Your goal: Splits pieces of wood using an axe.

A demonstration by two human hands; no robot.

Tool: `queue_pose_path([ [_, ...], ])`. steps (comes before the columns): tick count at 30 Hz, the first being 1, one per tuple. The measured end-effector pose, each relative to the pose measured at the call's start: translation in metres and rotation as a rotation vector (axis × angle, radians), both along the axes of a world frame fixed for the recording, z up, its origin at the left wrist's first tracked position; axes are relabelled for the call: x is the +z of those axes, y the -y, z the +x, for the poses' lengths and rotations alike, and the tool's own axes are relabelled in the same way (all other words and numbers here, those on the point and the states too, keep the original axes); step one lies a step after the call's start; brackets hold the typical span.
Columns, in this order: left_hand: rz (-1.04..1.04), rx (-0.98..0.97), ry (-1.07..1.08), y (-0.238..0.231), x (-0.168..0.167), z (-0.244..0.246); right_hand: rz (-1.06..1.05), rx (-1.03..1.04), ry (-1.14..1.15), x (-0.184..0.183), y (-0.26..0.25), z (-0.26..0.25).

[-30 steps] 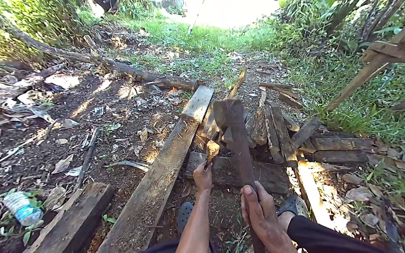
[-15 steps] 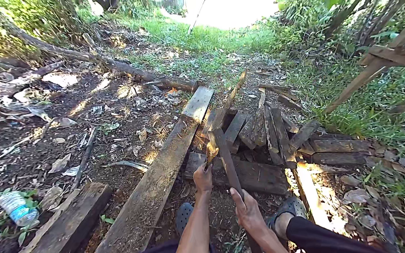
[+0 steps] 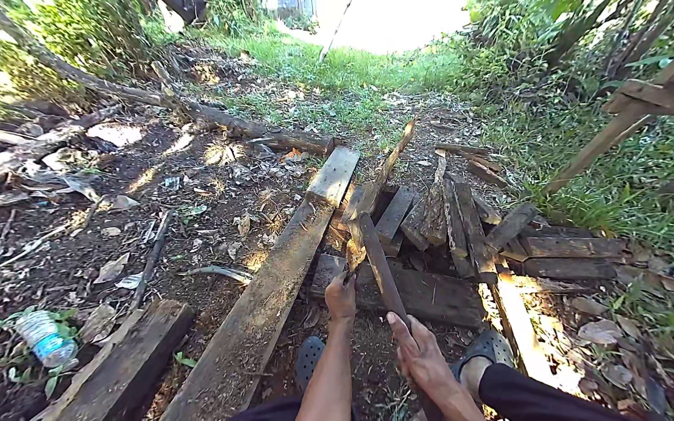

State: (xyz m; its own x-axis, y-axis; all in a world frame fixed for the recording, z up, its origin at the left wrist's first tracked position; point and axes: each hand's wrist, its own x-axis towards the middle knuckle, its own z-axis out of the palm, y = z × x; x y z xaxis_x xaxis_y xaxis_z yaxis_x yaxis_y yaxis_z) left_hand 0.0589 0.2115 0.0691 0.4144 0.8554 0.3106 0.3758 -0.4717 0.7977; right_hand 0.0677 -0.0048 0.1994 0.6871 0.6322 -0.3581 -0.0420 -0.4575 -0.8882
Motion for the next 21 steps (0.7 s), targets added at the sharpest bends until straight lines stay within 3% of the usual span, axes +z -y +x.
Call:
queue_pose_path([
  [7,0.005,-0.024,-0.022,0.003,0.002,0.006,0.062,-0.015,0.154,-0.047,0.001,-0.002],
  [13,-0.024,0.005,-0.054,0.006,0.004,0.006,0.107,0.0,0.005,0.025,0.012,-0.005],
  [21,0.044,0.006,-0.036,0.002,0.0,0.007,0.659,-0.07,0.407,0.074,0.006,-0.014],
])
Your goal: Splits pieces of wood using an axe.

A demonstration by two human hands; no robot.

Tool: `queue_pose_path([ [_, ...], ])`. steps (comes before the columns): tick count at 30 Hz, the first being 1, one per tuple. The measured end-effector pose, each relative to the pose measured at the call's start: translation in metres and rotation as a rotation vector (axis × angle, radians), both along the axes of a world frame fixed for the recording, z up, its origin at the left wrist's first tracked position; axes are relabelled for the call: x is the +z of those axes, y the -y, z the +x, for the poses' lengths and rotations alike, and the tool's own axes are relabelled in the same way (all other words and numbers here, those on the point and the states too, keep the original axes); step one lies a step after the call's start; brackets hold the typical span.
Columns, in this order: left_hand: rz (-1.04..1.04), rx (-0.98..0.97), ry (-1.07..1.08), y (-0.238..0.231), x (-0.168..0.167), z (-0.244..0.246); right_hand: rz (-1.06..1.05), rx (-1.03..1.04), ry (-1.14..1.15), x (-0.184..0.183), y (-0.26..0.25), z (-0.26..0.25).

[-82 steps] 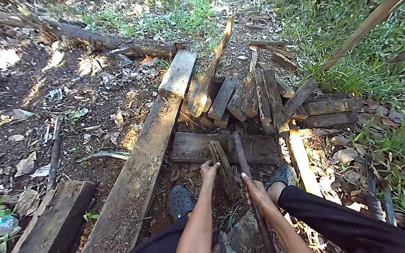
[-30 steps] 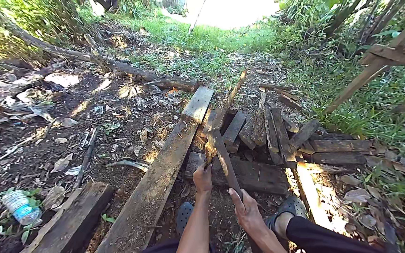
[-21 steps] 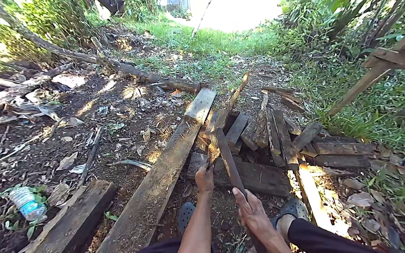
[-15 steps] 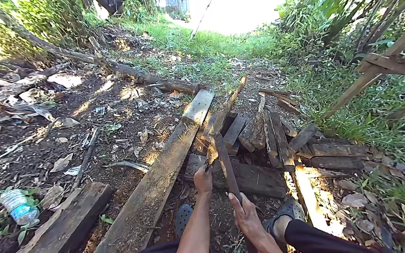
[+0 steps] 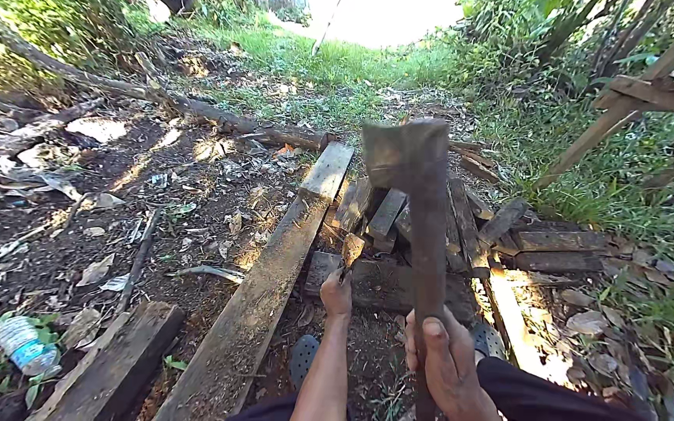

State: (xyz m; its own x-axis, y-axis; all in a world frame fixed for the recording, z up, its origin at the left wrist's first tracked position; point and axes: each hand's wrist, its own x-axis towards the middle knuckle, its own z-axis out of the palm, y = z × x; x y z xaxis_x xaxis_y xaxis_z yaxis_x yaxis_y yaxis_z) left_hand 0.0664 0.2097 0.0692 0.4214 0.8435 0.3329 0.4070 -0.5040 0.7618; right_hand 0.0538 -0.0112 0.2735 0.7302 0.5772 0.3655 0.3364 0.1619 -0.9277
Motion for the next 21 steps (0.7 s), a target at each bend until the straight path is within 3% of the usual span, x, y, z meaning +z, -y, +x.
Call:
queue_pose_path([
  [4,-0.003,0.002,0.014,-0.002,-0.003,-0.001,0.074,-0.035,0.054,-0.011,-0.005,0.0],
  [6,0.005,0.007,0.015,-0.002,-0.006,-0.002,-0.13,-0.067,-0.02,-0.042,-0.006,0.001],
  [9,0.007,-0.004,0.003,0.002,-0.002,-0.003,-0.609,-0.054,-0.171,-0.096,-0.005,0.012],
  [10,0.0,-0.012,-0.002,0.002,0.001,-0.002,-0.659,-0.055,-0.19,-0.106,-0.005,0.015],
  [16,-0.027,-0.011,-0.016,0.0,0.001,-0.001,-0.629,0.003,-0.3,-0.109,-0.006,0.015],
  [21,-0.014,-0.009,0.002,-0.003,-0.001,0.0,-0.576,-0.051,-0.231,-0.126,-0.01,0.013],
])
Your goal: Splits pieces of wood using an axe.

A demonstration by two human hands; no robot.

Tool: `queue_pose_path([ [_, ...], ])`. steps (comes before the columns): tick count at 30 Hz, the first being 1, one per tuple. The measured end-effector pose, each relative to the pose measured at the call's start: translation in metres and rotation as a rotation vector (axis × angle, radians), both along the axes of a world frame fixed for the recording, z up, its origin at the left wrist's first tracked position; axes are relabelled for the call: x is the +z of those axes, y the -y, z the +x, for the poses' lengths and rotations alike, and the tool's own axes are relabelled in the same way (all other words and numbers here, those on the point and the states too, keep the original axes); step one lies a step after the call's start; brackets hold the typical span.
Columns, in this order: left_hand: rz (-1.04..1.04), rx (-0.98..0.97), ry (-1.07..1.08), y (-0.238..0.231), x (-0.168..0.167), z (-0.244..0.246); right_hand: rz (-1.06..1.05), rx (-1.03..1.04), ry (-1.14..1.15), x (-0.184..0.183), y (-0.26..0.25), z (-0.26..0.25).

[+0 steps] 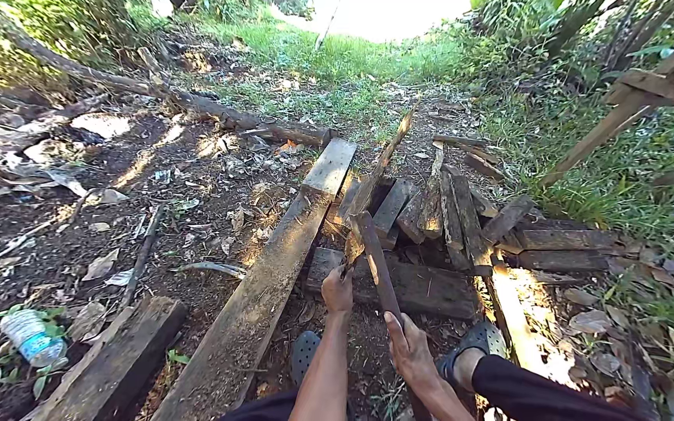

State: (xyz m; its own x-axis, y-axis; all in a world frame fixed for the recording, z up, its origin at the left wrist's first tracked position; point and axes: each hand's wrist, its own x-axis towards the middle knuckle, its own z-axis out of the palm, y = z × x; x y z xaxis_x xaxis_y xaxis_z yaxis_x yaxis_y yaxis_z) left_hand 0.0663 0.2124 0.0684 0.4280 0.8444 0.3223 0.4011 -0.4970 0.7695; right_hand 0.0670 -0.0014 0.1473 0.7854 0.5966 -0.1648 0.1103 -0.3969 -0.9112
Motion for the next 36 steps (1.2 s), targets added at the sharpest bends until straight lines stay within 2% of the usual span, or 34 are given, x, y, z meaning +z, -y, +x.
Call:
queue_pose_path([
  [4,-0.015,-0.014,-0.022,0.004,0.005,0.004,0.049,-0.013,-0.052,-0.003,0.004,0.0],
  [7,-0.034,-0.027,-0.005,0.004,0.031,0.008,0.054,-0.01,-0.072,0.027,0.006,0.004],
  [9,0.009,-0.046,0.027,0.002,0.072,0.011,0.114,-0.017,-0.009,0.051,0.008,0.007],
  [11,0.091,-0.086,0.097,-0.003,0.129,0.016,0.257,-0.037,0.098,0.077,0.009,0.009],
  [14,0.349,-0.127,0.327,-0.008,0.204,0.019,0.49,-0.029,0.235,0.118,0.006,0.008],
  [16,0.448,-0.189,0.398,-0.009,0.242,0.013,0.593,-0.002,0.309,0.131,0.003,0.011],
  [17,0.457,-0.211,0.407,-0.009,0.248,0.007,0.608,0.006,0.324,0.131,0.002,0.012],
  [19,0.34,-0.219,0.406,-0.012,0.223,-0.001,0.538,0.008,0.307,0.11,0.001,0.013],
  [21,0.027,-0.106,0.306,-0.015,0.155,-0.006,0.3,0.019,0.207,0.064,0.002,0.015],
  [23,-0.358,0.0,0.109,-0.004,0.072,-0.02,0.018,0.041,0.056,0.013,0.003,0.024],
  [24,-0.503,0.024,0.021,0.008,0.041,-0.028,-0.05,0.035,0.022,-0.003,0.003,0.028],
  [26,-0.701,0.018,-0.049,0.026,0.0,-0.04,-0.057,0.014,-0.036,-0.001,0.003,0.03],
  [28,-0.776,0.002,-0.046,0.041,-0.021,-0.046,-0.018,0.0,-0.117,0.024,0.012,0.022],
  [30,-0.809,-0.012,0.001,0.042,-0.025,-0.045,0.043,-0.005,-0.155,0.046,0.019,0.016],
  [36,-0.865,0.171,0.242,0.031,-0.017,-0.039,0.345,-0.02,0.074,0.112,0.017,0.014],
])
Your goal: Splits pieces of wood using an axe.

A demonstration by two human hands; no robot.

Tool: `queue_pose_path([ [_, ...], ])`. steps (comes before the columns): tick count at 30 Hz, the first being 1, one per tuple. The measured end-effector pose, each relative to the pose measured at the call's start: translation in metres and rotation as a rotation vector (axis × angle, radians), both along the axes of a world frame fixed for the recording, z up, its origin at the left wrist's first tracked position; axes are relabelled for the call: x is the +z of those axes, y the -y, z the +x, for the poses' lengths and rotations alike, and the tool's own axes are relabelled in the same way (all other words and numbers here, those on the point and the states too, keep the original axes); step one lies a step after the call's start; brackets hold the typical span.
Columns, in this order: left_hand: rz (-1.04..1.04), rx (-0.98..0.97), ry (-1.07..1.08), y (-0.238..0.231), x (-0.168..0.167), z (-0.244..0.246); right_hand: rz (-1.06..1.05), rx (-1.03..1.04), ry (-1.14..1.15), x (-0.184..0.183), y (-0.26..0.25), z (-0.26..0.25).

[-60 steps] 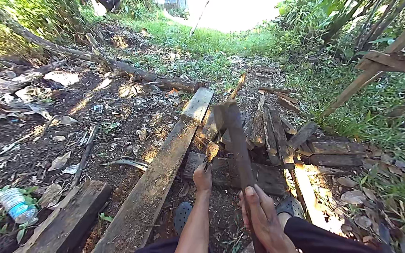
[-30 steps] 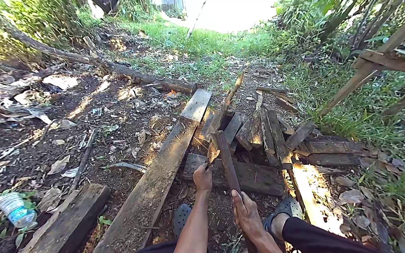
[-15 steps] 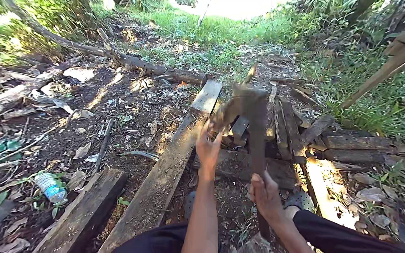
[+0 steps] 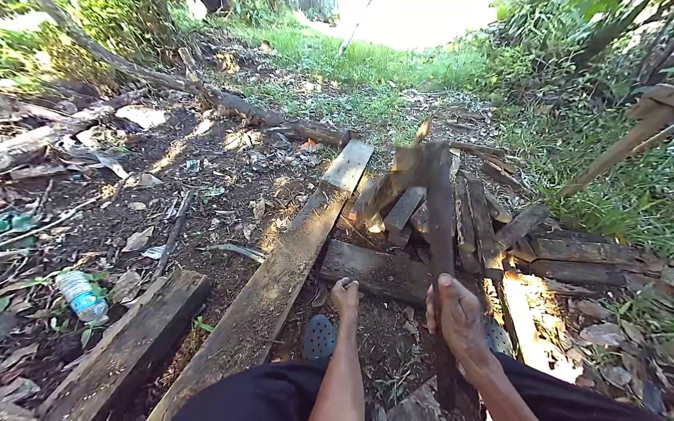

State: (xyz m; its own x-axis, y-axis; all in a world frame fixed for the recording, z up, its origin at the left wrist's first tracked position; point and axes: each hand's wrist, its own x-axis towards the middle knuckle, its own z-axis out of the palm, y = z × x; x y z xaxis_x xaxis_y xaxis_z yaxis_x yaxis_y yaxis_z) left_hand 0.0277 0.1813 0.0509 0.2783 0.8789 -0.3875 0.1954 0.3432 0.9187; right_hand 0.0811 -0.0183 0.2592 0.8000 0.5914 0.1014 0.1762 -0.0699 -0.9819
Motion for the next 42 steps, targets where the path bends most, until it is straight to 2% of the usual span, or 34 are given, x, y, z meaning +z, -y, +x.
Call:
queue_pose_path([
  [2,-0.018,0.035,0.005,-0.005,-0.004,0.001,0.115,0.007,0.079,0.006,-0.004,0.003],
  [4,-0.027,0.033,-0.019,-0.01,-0.009,0.0,0.105,0.017,0.079,-0.004,-0.006,0.003],
  [6,-0.022,0.025,-0.043,-0.012,-0.013,-0.001,-0.042,0.023,0.013,-0.038,-0.007,0.004],
  [9,-0.005,0.028,-0.071,-0.01,-0.01,-0.002,-0.414,0.07,-0.061,-0.112,-0.007,0.019],
  [10,0.007,0.03,-0.073,-0.011,-0.005,-0.001,-0.454,0.07,-0.055,-0.122,-0.009,0.021],
  [12,0.032,0.036,-0.07,-0.014,0.007,0.0,-0.461,0.07,-0.068,-0.117,-0.014,0.018],
  [16,0.076,0.037,-0.044,-0.02,0.013,-0.001,-0.364,0.097,-0.165,-0.078,-0.004,0.009],
  [22,0.1,0.148,-0.038,-0.024,0.01,-0.002,0.098,0.097,0.012,0.002,-0.009,-0.001],
  [25,0.12,0.165,-0.074,-0.025,0.002,0.0,0.315,0.126,0.116,0.01,-0.013,0.007],
  [27,0.117,0.158,-0.084,-0.024,-0.001,0.0,0.275,0.104,0.104,-0.008,-0.012,0.005],
  [28,0.114,0.154,-0.091,-0.024,-0.002,-0.001,0.176,0.086,0.081,-0.027,-0.01,0.003],
  [31,0.09,0.135,-0.142,-0.015,-0.001,-0.006,-0.326,0.094,-0.036,-0.114,-0.004,0.014],
  [33,0.1,0.116,-0.181,-0.011,0.004,-0.006,-0.492,0.091,-0.06,-0.146,-0.004,0.024],
  [35,0.116,0.101,-0.201,-0.013,0.01,-0.006,-0.486,0.068,-0.092,-0.138,-0.006,0.023],
  [38,0.12,0.083,-0.193,-0.011,0.012,-0.01,-0.452,0.048,-0.201,-0.106,0.007,0.012],
  [42,0.122,0.114,-0.157,-0.014,0.015,-0.007,-0.245,0.032,-0.099,-0.056,0.013,0.01],
])
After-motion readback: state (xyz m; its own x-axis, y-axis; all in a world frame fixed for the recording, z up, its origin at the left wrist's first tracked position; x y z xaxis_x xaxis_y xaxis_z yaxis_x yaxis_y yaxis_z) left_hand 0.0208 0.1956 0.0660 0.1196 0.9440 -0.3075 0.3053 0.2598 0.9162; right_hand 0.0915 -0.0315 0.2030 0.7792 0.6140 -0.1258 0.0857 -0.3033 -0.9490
